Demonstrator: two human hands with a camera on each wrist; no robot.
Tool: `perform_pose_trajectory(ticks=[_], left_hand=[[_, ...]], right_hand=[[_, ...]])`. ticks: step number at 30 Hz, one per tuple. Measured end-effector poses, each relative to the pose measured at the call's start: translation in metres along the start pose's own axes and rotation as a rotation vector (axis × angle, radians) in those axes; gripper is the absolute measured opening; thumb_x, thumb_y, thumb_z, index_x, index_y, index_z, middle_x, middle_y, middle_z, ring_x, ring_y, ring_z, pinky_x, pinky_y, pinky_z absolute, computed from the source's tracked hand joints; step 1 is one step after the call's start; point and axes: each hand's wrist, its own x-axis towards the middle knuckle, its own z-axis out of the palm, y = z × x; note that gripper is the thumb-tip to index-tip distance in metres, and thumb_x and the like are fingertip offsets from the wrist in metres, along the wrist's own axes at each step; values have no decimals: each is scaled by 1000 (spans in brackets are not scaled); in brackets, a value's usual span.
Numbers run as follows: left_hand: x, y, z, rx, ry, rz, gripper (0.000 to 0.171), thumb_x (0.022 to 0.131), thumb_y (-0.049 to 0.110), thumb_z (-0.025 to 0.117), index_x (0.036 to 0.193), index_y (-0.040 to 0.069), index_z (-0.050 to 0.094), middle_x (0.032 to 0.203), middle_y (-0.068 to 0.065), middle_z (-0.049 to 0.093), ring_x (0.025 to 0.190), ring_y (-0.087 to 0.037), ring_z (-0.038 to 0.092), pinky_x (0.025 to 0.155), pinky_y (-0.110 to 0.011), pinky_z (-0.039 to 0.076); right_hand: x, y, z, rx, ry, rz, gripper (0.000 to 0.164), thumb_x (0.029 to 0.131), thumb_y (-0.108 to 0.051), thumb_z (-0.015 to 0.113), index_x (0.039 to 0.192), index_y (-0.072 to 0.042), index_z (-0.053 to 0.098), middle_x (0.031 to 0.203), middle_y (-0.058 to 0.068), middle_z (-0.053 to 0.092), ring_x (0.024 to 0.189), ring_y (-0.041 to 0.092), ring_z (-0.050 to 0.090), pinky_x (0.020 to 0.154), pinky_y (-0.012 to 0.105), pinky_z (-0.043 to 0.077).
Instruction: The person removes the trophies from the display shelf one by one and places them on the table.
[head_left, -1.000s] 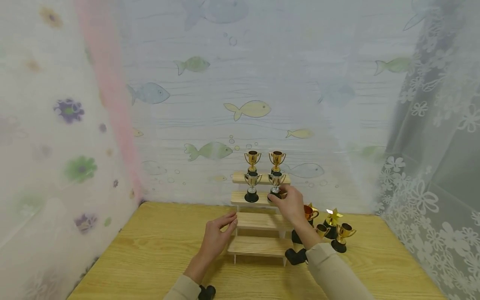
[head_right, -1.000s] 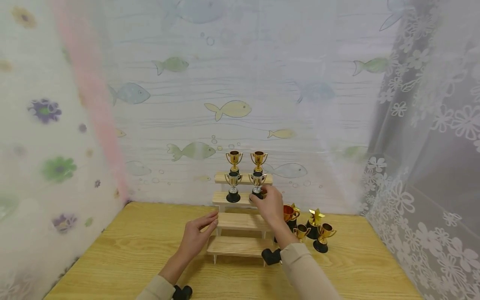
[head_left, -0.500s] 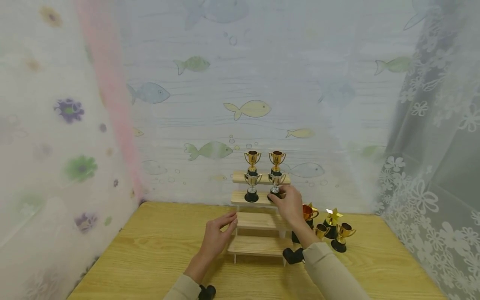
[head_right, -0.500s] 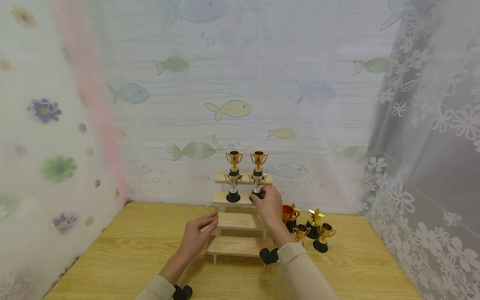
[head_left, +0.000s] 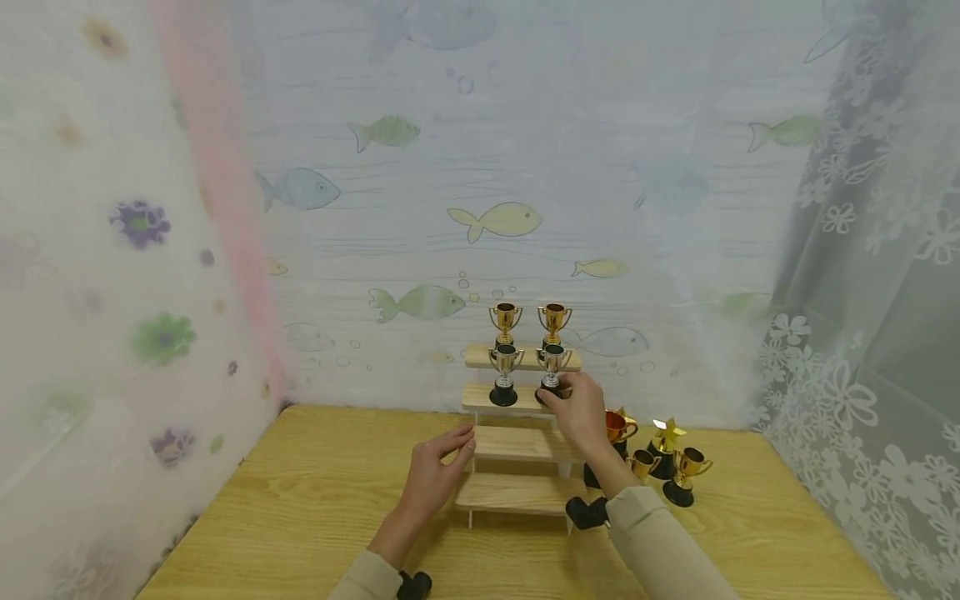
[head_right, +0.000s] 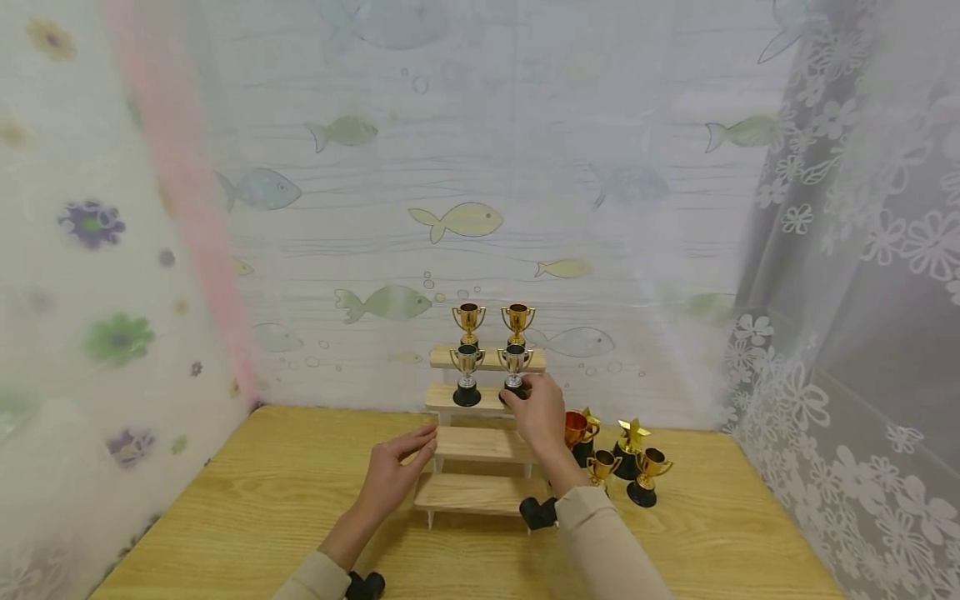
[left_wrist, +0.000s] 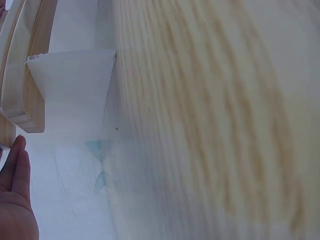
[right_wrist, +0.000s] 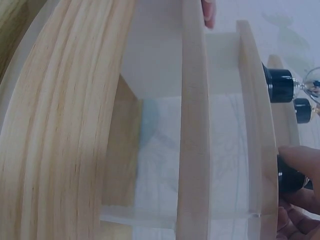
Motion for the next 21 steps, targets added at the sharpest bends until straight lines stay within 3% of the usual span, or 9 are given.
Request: perform_pose_trajectory(ticks=[21], left_hand=[[1,-5,1,9,21,27,28,103,19,65,123,2,74,137,-7,65,127,-27,62,99,-41,55]], right_hand=[[0,2,0,8,15,-7,24,93,-20,79,107,0,76,107,15,66,99,31,62,78,47,56]])
